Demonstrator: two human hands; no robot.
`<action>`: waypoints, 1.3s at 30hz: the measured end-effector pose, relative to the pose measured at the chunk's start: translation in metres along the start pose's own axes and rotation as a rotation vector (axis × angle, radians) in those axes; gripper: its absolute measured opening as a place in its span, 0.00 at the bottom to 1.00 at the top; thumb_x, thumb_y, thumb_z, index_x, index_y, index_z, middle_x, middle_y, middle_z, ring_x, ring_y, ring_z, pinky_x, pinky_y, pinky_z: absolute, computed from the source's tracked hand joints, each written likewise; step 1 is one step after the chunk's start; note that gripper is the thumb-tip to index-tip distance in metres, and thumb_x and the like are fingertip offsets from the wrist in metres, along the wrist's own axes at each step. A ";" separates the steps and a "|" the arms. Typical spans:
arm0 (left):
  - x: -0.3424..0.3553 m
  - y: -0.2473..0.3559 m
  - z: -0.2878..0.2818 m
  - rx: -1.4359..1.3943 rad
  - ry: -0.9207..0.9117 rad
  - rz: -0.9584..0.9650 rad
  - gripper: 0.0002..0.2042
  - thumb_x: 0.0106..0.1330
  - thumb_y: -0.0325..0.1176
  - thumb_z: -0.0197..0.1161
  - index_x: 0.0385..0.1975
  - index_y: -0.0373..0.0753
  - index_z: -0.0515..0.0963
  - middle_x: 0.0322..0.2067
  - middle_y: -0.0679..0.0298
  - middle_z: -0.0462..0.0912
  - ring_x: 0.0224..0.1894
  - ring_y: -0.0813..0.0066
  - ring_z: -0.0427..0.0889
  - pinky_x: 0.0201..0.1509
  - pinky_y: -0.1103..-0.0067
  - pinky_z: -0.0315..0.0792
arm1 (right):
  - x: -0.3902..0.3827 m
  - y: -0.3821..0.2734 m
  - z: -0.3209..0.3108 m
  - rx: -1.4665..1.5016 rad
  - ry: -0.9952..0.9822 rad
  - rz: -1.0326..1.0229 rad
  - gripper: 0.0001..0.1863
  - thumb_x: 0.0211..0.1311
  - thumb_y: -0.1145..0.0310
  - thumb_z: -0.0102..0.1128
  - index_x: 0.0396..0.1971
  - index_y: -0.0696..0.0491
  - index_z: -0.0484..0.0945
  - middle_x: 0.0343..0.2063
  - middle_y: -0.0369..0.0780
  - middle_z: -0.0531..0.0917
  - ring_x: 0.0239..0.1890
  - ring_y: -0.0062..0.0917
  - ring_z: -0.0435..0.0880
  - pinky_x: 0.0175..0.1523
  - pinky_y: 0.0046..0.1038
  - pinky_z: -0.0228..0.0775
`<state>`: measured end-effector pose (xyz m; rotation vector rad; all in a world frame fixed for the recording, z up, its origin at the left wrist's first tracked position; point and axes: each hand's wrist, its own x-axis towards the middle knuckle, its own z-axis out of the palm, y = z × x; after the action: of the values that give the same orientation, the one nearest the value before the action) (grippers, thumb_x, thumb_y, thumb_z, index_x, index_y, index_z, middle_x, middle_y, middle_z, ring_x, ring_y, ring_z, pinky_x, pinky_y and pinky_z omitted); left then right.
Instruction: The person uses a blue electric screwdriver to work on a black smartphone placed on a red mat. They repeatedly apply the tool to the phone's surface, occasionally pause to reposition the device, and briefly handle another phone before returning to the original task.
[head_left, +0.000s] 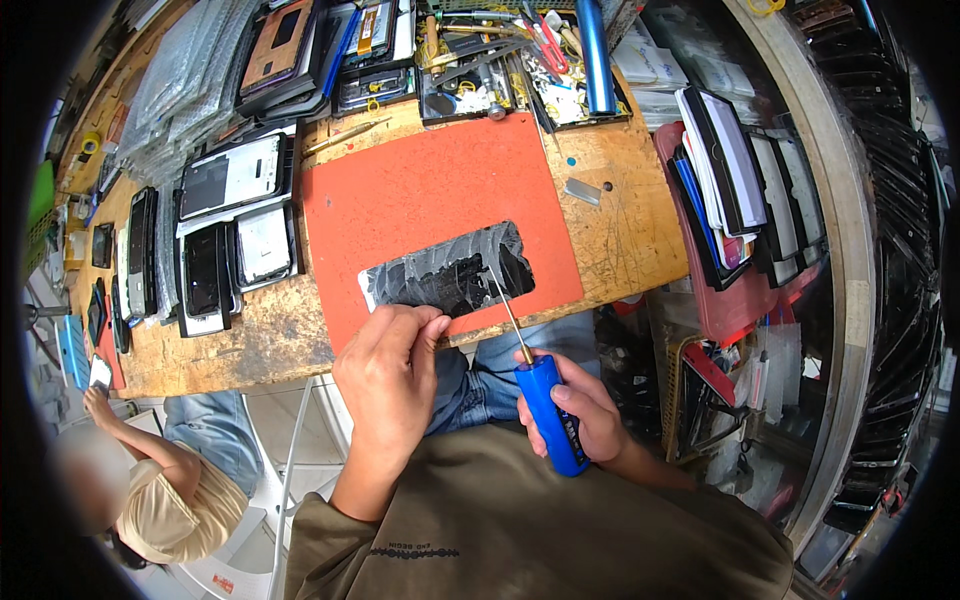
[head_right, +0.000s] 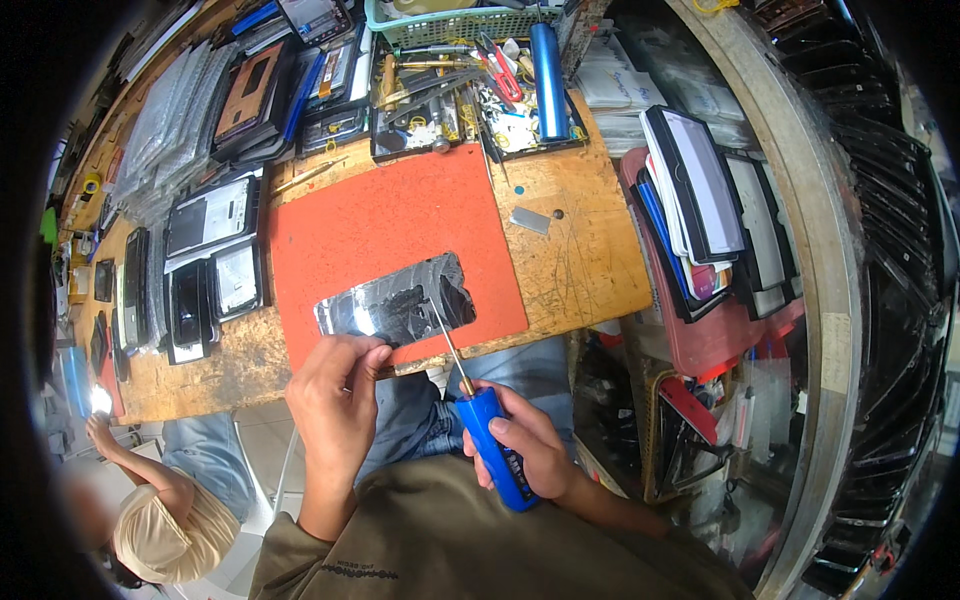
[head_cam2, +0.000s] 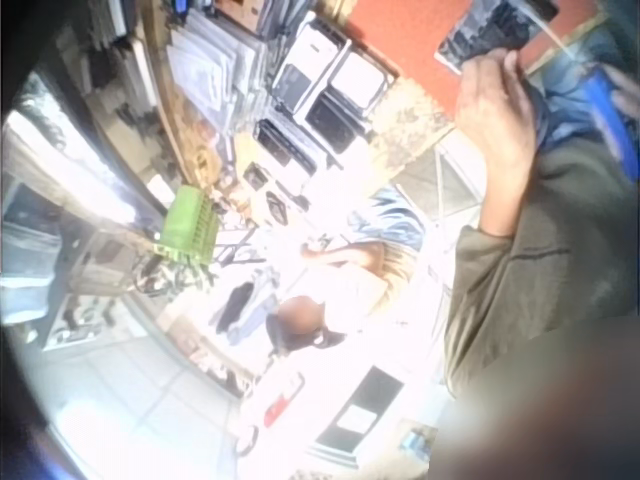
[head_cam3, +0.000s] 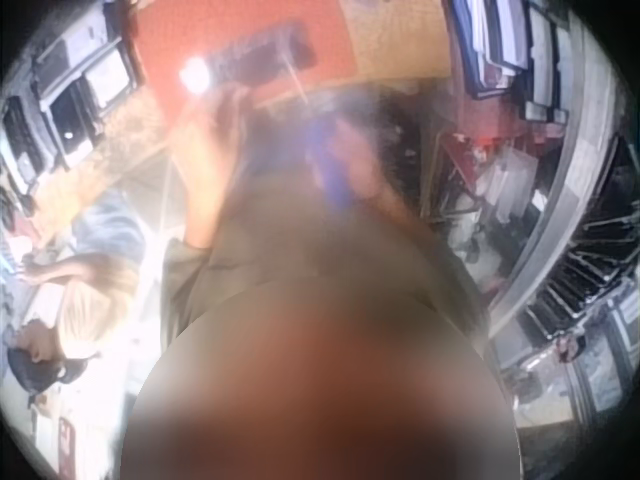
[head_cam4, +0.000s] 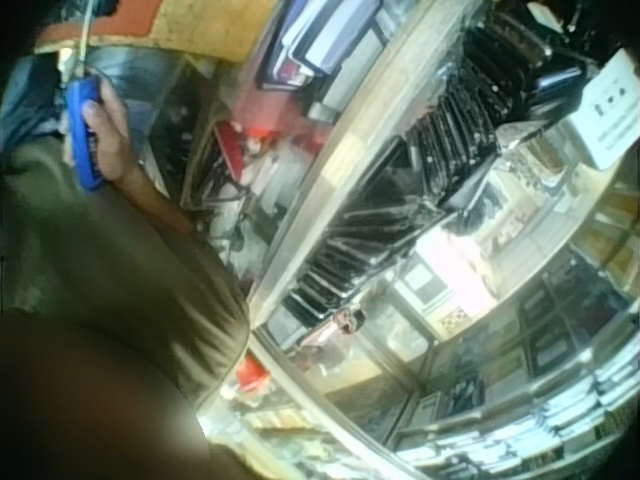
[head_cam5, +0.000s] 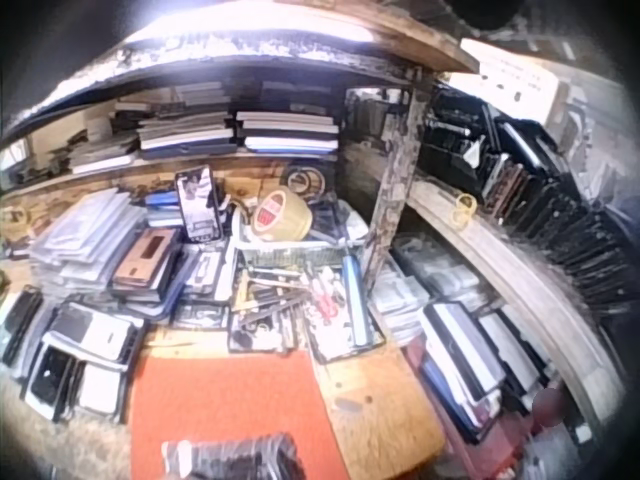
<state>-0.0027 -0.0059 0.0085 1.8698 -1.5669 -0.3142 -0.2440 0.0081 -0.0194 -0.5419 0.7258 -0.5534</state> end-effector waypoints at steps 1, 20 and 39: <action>0.000 0.000 0.000 -0.005 0.002 -0.006 0.03 0.67 0.27 0.75 0.34 0.37 0.88 0.29 0.59 0.87 0.29 0.60 0.87 0.34 0.70 0.76 | 0.000 0.000 -0.001 0.000 0.007 -0.005 0.35 0.81 0.56 0.49 0.78 0.60 0.58 0.41 0.50 0.81 0.28 0.29 0.84 0.37 0.29 0.79; 0.015 -0.014 -0.029 -1.112 0.449 -0.301 0.11 0.84 0.36 0.61 0.39 0.37 0.80 0.30 0.63 0.89 0.21 0.90 0.68 0.24 0.87 0.62 | 0.001 -0.022 0.016 -0.324 -0.457 0.144 0.37 0.84 0.57 0.49 0.83 0.56 0.51 0.46 0.42 0.80 0.35 0.19 0.80 0.45 0.24 0.75; 0.001 -0.001 0.001 -0.205 -0.039 -0.047 0.04 0.68 0.23 0.73 0.39 0.35 0.87 0.32 0.56 0.90 0.29 0.62 0.89 0.33 0.73 0.80 | -0.019 0.003 -0.008 -0.061 -0.022 0.087 0.38 0.81 0.52 0.53 0.78 0.62 0.57 0.42 0.50 0.83 0.30 0.28 0.85 0.37 0.27 0.78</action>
<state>-0.0028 -0.0072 0.0074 1.7522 -1.4584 -0.5156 -0.2607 0.0196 -0.0176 -0.5696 0.7441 -0.4448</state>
